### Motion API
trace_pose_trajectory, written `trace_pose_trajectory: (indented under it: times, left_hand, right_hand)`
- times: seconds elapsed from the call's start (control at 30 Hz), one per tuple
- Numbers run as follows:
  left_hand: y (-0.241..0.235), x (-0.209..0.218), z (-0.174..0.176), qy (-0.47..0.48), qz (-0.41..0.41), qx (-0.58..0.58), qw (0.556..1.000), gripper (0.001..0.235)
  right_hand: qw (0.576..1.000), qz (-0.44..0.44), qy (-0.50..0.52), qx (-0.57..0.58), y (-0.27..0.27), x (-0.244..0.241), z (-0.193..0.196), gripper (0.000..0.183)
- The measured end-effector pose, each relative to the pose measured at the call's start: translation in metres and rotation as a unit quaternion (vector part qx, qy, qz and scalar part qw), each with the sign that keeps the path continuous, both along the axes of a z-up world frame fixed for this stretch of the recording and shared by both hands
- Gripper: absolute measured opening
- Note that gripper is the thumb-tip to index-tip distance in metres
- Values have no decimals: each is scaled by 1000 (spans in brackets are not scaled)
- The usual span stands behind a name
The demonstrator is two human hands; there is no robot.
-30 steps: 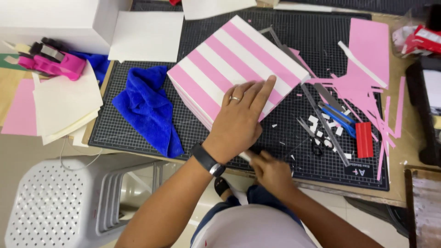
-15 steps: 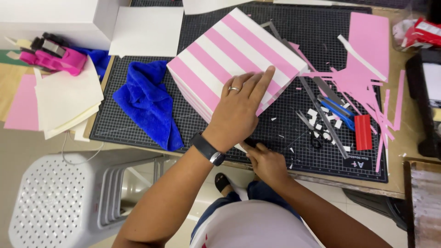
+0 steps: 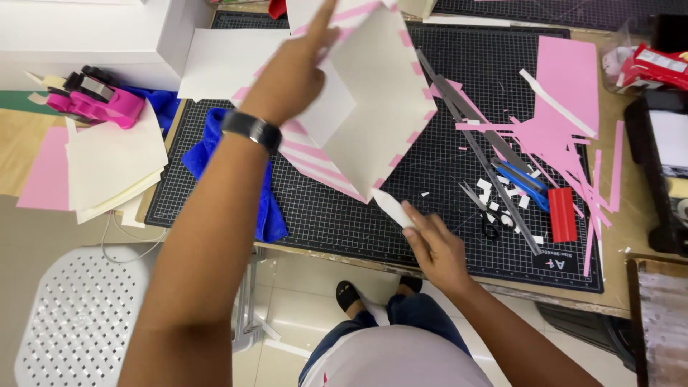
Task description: Decorating a white box with pink and white striped paper using scissors and a ruler.
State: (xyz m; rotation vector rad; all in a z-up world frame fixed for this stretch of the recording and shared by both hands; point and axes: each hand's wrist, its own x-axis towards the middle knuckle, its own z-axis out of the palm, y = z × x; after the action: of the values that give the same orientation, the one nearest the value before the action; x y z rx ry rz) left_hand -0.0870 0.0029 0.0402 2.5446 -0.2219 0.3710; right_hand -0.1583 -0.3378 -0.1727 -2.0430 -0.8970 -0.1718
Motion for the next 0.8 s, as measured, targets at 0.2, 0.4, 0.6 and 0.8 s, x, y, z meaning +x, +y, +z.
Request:
trace_pose_trajectory:
  times: [0.2, 0.4, 0.6, 0.8]
  left_hand:
    - [49, 3, 5, 22, -1, -35, 999, 96]
    - [54, 4, 4, 36, -3, -48, 998, 97]
    - [58, 9, 3, 30, -17, -49, 998, 95]
    - [12, -3, -11, 15, 2, -41, 999, 107]
  right_hand:
    - [999, 33, -26, 28, 41, 10, -15, 53]
    - [996, 63, -10, 56, 46, 3, -19, 50]
    - [992, 110, -61, 28, 44, -10, -20, 51]
    - [989, -17, 138, 44, -16, -24, -2, 49]
